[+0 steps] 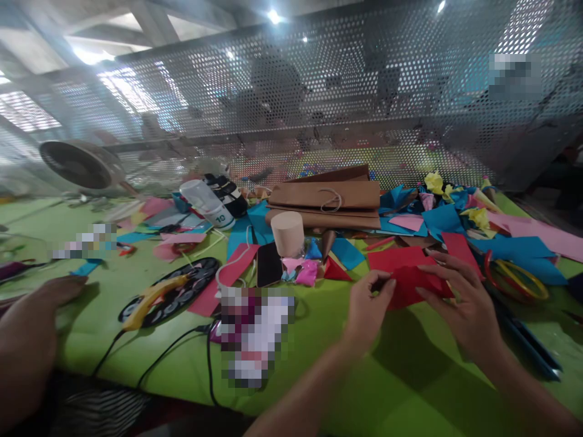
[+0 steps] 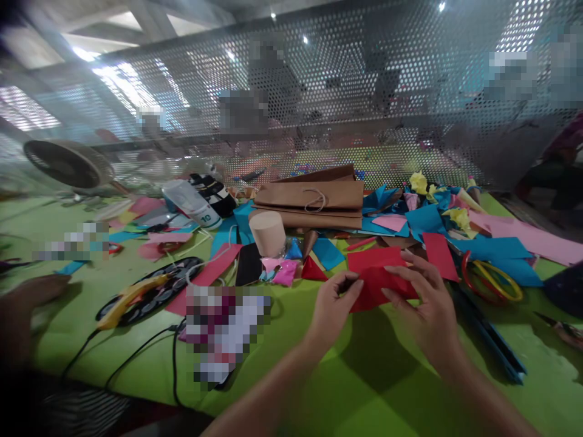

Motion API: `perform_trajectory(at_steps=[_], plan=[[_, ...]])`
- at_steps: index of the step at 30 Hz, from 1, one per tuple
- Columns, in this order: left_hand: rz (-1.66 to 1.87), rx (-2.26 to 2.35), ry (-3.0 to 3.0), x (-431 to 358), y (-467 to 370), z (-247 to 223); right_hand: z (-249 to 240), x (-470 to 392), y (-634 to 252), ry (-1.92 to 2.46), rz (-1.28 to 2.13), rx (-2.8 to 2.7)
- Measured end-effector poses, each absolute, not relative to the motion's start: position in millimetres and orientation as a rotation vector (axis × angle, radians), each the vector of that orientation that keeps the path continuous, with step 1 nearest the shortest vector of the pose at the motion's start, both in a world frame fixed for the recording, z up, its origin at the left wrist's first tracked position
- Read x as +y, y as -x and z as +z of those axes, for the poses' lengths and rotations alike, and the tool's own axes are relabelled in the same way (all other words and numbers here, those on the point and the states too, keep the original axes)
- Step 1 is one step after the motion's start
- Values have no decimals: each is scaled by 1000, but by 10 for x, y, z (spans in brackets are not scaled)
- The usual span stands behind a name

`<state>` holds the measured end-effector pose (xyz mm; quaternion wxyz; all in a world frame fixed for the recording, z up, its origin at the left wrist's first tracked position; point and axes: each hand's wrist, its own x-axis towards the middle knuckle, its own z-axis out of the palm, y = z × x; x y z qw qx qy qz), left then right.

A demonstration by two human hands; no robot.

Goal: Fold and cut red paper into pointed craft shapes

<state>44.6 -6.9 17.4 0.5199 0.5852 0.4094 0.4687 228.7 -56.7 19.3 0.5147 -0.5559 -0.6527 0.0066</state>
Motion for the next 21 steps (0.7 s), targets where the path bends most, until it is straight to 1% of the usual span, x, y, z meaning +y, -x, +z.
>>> perform_trajectory(at_steps=[4,6,9,14,16,21], plan=[[1135,996,-1400,-55,-455,124,213,-605,-2277,1440,-96,-1544],[1148,1010,-1407,-55,-461,112,211,-613,-2275,1468,-85,-1532],[1150,1030,-1410,-68,-475,115,181,-606,-2267,1443,72,-1489],[1109,972,-1358,-84,-490,144,118,-583,-2217,1421,560,-1330],[1105,947,-1319,-80,-488,146,116,-579,-2200,1418,607,-1311],[1091,942,-1225,-65,-489,130,150,-593,-2193,1433,554,-1329]])
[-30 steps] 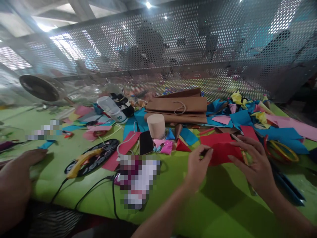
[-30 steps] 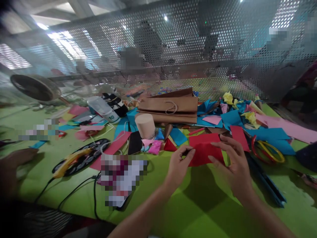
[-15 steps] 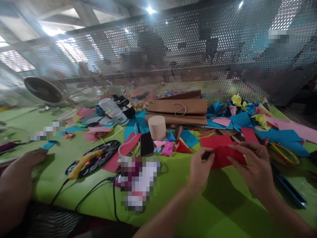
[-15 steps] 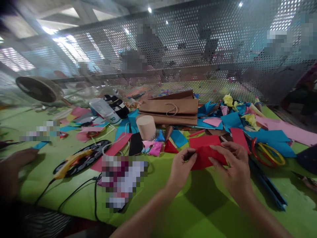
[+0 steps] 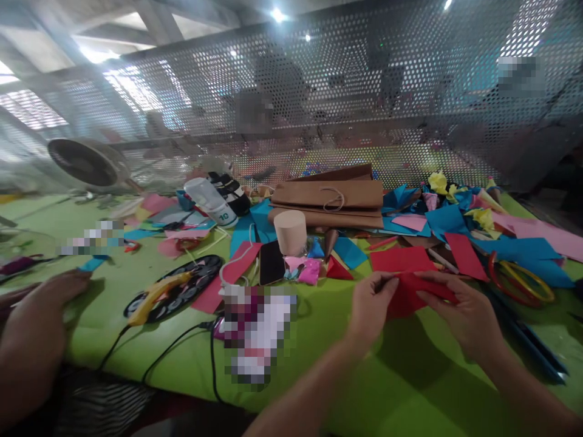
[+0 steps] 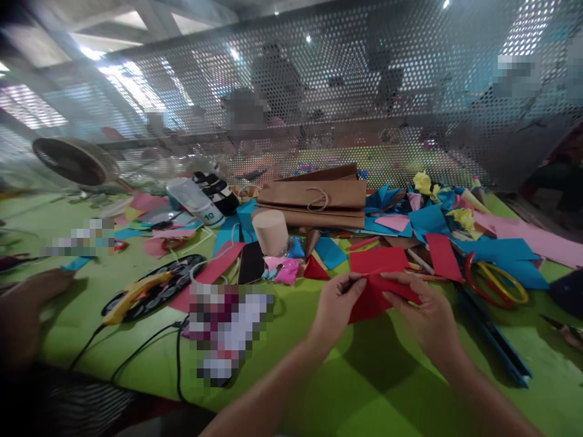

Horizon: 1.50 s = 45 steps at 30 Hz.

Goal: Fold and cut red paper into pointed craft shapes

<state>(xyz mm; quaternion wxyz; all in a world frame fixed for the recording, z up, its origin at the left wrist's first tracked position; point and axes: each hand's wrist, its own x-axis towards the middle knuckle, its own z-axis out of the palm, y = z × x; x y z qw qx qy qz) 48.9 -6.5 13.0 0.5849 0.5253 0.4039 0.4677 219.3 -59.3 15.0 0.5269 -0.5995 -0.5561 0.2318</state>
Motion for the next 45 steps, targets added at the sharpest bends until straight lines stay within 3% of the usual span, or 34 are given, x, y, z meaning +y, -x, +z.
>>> perform_trajectory(at_steps=[22,31,45], plan=[[1076,935,-1207,-136,-563,95,178,-612,-2162,1414,659,-1233],[1084,938,-1211,-173,-546,170,124,-616,-2218,1444,529,-1345],[1107,914,-1286,-227,-578,136,231,-587,-2162,1402,-45,-1615]])
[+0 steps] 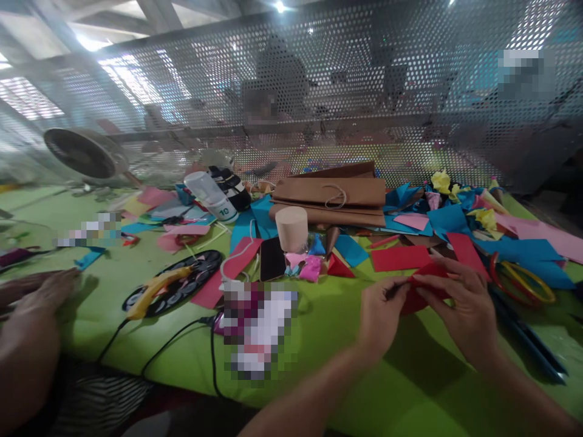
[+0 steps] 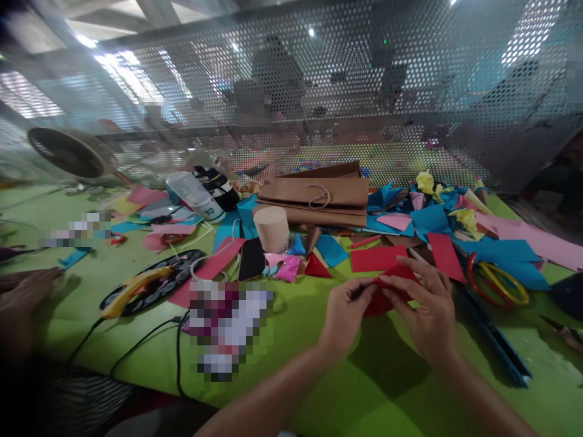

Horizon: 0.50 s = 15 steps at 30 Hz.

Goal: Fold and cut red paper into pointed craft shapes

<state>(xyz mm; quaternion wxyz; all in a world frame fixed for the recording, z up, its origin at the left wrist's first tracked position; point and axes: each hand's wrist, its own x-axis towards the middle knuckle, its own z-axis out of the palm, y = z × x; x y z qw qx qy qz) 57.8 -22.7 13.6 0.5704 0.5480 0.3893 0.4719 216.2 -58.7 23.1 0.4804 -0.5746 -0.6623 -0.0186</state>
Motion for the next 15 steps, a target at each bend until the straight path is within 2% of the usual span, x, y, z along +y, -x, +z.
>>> perform_trajectory(at_steps=[15], plan=[[1046,874,-1136,-243,-628,139,95,-519,-2237,1272,-490,-1741]])
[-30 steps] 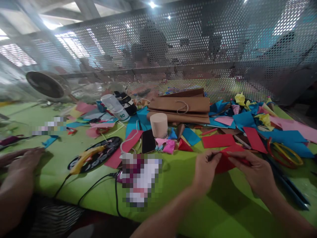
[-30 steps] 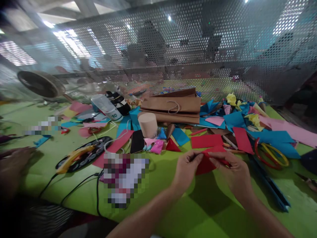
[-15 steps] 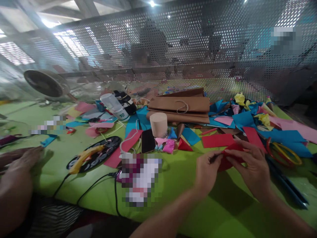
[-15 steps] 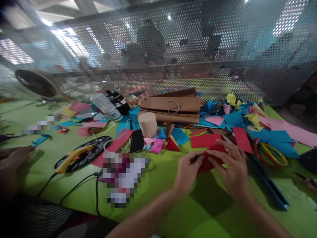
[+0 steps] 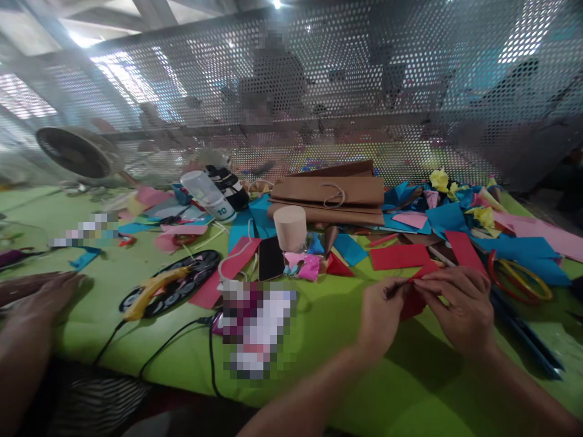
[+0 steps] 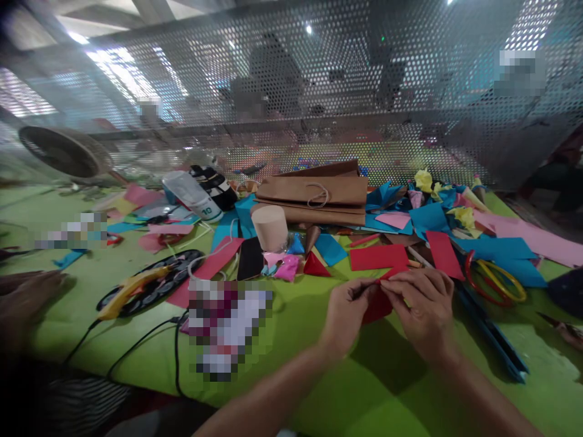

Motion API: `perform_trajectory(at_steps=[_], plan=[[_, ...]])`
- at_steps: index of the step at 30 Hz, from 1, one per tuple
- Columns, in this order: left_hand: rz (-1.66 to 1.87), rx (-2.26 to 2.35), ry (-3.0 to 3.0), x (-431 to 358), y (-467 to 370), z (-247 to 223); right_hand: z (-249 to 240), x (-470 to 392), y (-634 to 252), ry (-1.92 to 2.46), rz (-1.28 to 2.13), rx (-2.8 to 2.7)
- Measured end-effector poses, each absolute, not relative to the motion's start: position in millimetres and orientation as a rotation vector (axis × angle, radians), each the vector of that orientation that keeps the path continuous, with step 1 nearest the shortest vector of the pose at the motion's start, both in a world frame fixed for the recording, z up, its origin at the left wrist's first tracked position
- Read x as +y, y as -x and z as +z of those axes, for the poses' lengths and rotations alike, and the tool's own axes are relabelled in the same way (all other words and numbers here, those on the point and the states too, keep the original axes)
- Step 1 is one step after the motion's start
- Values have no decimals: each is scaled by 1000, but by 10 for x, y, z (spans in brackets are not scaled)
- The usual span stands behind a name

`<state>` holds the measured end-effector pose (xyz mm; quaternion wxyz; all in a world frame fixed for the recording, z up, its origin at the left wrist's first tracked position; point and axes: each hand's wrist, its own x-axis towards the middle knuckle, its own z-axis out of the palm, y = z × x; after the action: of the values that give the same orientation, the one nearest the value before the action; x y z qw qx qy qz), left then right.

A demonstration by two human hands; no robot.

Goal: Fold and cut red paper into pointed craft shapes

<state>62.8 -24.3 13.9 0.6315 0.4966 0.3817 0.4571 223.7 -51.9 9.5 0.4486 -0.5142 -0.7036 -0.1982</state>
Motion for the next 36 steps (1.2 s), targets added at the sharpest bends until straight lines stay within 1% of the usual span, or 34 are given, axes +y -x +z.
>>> perform_trajectory(at_steps=[5,11,18,30,36], plan=[[1056,900,-1117,-236,-631,138,113,-545,-2238,1267,-597,-1771],[970,811,-1141,-195,-579,121,102,-510,-2269,1291,-420,-1694],[933,791,-1199,-166,-569,77,96,-508,-2288,1296,-303,-1673],[955,782,-1368,-191,-548,108,93,-514,-2310,1296,-242,-1654],[1023,875,-1430,-190,-566,68,92,-521,-2287,1298,-240,-1669]])
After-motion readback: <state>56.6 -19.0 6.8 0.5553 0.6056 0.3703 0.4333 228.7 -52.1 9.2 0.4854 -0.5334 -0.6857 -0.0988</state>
